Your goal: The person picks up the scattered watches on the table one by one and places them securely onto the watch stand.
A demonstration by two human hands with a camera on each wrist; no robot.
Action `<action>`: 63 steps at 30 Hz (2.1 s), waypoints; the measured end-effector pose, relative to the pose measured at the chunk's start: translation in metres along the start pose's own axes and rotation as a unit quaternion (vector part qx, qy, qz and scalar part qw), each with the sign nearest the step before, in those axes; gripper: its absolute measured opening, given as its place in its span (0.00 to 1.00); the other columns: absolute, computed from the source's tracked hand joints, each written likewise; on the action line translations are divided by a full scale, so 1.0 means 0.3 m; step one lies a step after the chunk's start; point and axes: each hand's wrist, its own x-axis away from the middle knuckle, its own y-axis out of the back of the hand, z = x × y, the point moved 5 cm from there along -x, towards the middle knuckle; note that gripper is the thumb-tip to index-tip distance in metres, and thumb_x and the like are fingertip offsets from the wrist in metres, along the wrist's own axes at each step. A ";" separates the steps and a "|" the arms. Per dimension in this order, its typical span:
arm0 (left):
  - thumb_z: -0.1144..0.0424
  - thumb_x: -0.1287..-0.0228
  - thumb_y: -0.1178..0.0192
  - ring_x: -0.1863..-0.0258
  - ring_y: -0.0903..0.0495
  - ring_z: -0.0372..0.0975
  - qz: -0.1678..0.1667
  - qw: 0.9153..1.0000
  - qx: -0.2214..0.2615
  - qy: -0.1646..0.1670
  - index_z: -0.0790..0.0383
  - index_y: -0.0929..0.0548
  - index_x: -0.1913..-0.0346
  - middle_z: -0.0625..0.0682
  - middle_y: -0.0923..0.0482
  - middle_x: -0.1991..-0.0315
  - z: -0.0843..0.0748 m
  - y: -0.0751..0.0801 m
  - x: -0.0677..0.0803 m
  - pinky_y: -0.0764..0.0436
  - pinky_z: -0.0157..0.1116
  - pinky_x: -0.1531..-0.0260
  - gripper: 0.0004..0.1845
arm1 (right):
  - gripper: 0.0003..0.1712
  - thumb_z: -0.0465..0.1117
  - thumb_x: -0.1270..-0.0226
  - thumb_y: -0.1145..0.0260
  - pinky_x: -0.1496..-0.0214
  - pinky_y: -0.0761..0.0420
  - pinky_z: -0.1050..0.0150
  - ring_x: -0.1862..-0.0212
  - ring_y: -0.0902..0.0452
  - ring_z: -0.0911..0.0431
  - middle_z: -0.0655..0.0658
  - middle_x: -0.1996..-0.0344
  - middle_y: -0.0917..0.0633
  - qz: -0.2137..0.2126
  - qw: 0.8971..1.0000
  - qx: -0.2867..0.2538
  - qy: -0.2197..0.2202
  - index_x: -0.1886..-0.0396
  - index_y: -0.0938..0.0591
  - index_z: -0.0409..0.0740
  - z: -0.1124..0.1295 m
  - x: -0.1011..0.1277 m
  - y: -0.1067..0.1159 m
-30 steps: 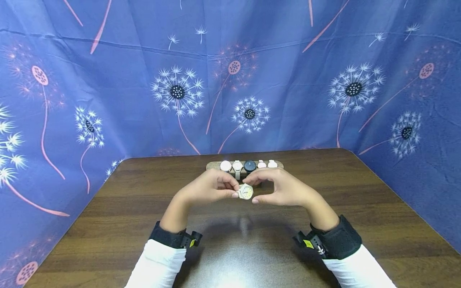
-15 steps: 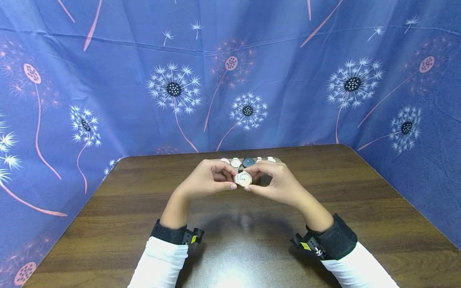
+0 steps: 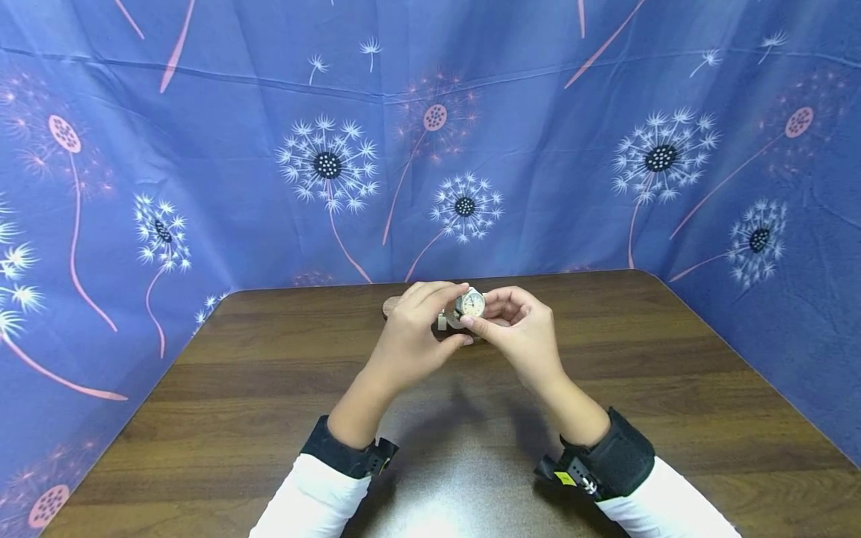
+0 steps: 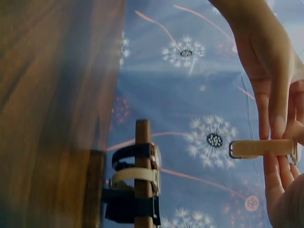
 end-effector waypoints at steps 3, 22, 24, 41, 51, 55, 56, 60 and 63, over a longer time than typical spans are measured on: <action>0.69 0.57 0.21 0.53 0.22 0.46 -0.020 0.999 -0.036 -0.016 0.70 0.18 0.48 0.57 0.18 0.52 -0.014 -0.002 -0.002 0.24 0.35 0.48 0.29 | 0.17 0.22 0.52 0.26 0.63 0.15 0.65 0.68 0.16 0.58 0.46 0.72 0.14 -0.008 1.000 -0.026 -0.012 0.62 0.22 0.26 -0.004 0.006 -0.010; 0.70 0.55 0.25 0.56 0.19 0.43 -0.036 0.998 -0.023 0.037 0.67 0.16 0.54 0.55 0.16 0.56 0.028 0.003 0.006 0.22 0.39 0.55 0.21 | 0.20 0.21 0.49 0.28 0.54 0.16 0.60 0.59 0.16 0.54 0.34 0.62 0.16 0.045 0.998 -0.028 0.017 0.55 0.21 0.24 0.004 0.017 -0.037; 0.71 0.56 0.25 0.57 0.20 0.43 -0.037 0.999 -0.013 0.038 0.68 0.17 0.54 0.56 0.16 0.57 0.033 0.007 0.006 0.22 0.38 0.55 0.22 | 0.20 0.20 0.49 0.28 0.53 0.17 0.60 0.58 0.16 0.54 0.33 0.60 0.17 0.052 0.998 -0.028 0.022 0.55 0.21 0.24 0.002 0.015 -0.039; 0.79 0.59 0.28 0.60 0.18 0.45 -0.068 0.993 0.058 0.073 0.74 0.18 0.55 0.61 0.19 0.58 0.130 0.072 0.015 0.18 0.30 0.55 0.22 | 0.17 0.28 0.43 0.28 0.50 0.18 0.66 0.55 0.17 0.56 0.43 0.59 0.14 0.000 1.000 0.014 0.002 0.55 0.21 0.25 -0.018 -0.063 0.072; 0.80 0.58 0.26 0.58 0.16 0.46 -0.057 0.989 0.048 0.124 0.75 0.17 0.55 0.62 0.18 0.57 0.218 0.124 0.035 0.19 0.29 0.56 0.22 | 0.17 0.30 0.41 0.28 0.53 0.20 0.72 0.60 0.17 0.60 0.50 0.64 0.13 -0.082 0.996 0.023 -0.018 0.55 0.21 0.23 -0.052 -0.128 0.198; 0.79 0.58 0.26 0.57 0.17 0.47 -0.053 0.986 0.030 0.156 0.73 0.16 0.55 0.61 0.17 0.57 0.254 0.147 0.047 0.19 0.28 0.56 0.22 | 0.17 0.33 0.41 0.27 0.56 0.20 0.73 0.61 0.18 0.60 0.52 0.66 0.13 -0.103 0.993 0.031 -0.041 0.56 0.19 0.26 -0.084 -0.144 0.240; 0.78 0.58 0.26 0.57 0.17 0.46 -0.051 0.985 0.027 0.165 0.73 0.16 0.55 0.60 0.17 0.57 0.263 0.151 0.050 0.19 0.28 0.56 0.22 | 0.17 0.34 0.41 0.27 0.57 0.20 0.73 0.61 0.18 0.60 0.53 0.66 0.13 -0.106 0.993 0.037 -0.045 0.56 0.19 0.27 -0.094 -0.147 0.249; 0.77 0.57 0.25 0.56 0.17 0.46 -0.039 0.978 0.014 0.205 0.71 0.16 0.54 0.59 0.17 0.57 0.305 0.161 0.071 0.19 0.27 0.56 0.22 | 0.19 0.37 0.39 0.28 0.58 0.20 0.73 0.65 0.18 0.63 0.55 0.68 0.14 -0.107 0.990 0.066 -0.063 0.54 0.18 0.28 -0.136 -0.159 0.280; 0.76 0.55 0.25 0.56 0.17 0.46 -0.031 0.971 0.012 0.237 0.70 0.16 0.52 0.58 0.18 0.57 0.342 0.163 0.093 0.19 0.28 0.55 0.22 | 0.21 0.39 0.35 0.31 0.57 0.20 0.74 0.66 0.18 0.65 0.56 0.66 0.14 -0.101 0.988 0.084 -0.081 0.50 0.20 0.26 -0.165 -0.165 0.295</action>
